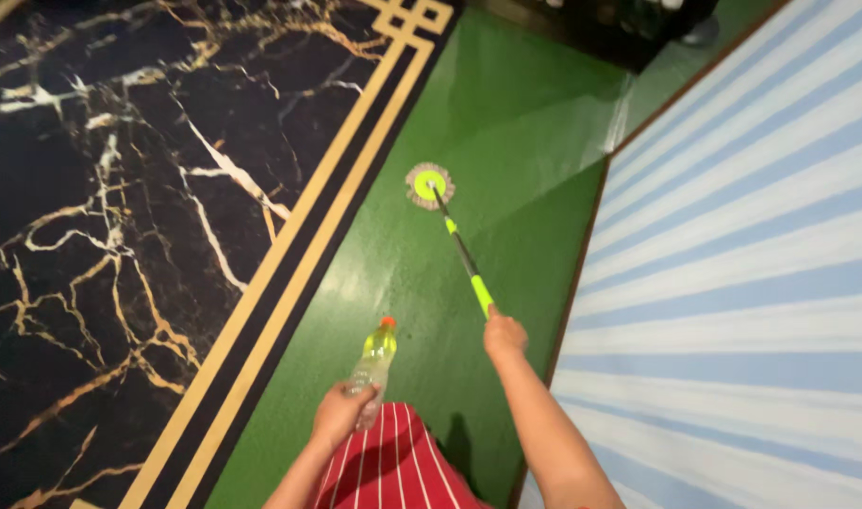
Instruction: The person mops a green floor while holding a bottle of liquid, moving the mop head around the surface and near a doorway.
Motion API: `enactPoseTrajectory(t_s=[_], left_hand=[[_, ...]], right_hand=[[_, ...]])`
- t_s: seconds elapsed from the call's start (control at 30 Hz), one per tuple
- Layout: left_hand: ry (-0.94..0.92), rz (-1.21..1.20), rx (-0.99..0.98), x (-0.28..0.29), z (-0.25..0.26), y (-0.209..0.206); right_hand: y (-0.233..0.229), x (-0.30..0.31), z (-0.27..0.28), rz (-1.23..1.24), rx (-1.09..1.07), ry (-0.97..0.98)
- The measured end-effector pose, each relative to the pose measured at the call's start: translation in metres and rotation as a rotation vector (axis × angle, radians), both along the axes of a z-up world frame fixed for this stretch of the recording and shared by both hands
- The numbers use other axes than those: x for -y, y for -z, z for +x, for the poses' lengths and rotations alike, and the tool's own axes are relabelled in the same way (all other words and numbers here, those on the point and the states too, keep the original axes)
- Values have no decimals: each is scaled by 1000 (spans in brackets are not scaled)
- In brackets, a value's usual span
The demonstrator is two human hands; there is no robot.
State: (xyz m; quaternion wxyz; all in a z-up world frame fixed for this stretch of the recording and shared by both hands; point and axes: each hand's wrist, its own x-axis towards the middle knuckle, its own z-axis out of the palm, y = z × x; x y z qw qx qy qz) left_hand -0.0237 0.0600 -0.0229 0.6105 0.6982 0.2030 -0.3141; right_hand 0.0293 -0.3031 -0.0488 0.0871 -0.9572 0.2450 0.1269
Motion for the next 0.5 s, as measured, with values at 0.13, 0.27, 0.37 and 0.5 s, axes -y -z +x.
enactPoseTrajectory(t_s=[0.13, 0.27, 0.37, 0.5], left_hand=[[127, 243, 93, 10, 8, -15], [177, 168, 39, 26, 23, -19], [193, 116, 26, 50, 25, -16], [212, 20, -20, 72, 20, -3]], right_hand=[[-13, 33, -64, -14, -149, 80], [-94, 43, -176, -24, -217, 148], [-170, 41, -230, 9, -354, 248], [-194, 13, -245, -36, -390, 280]])
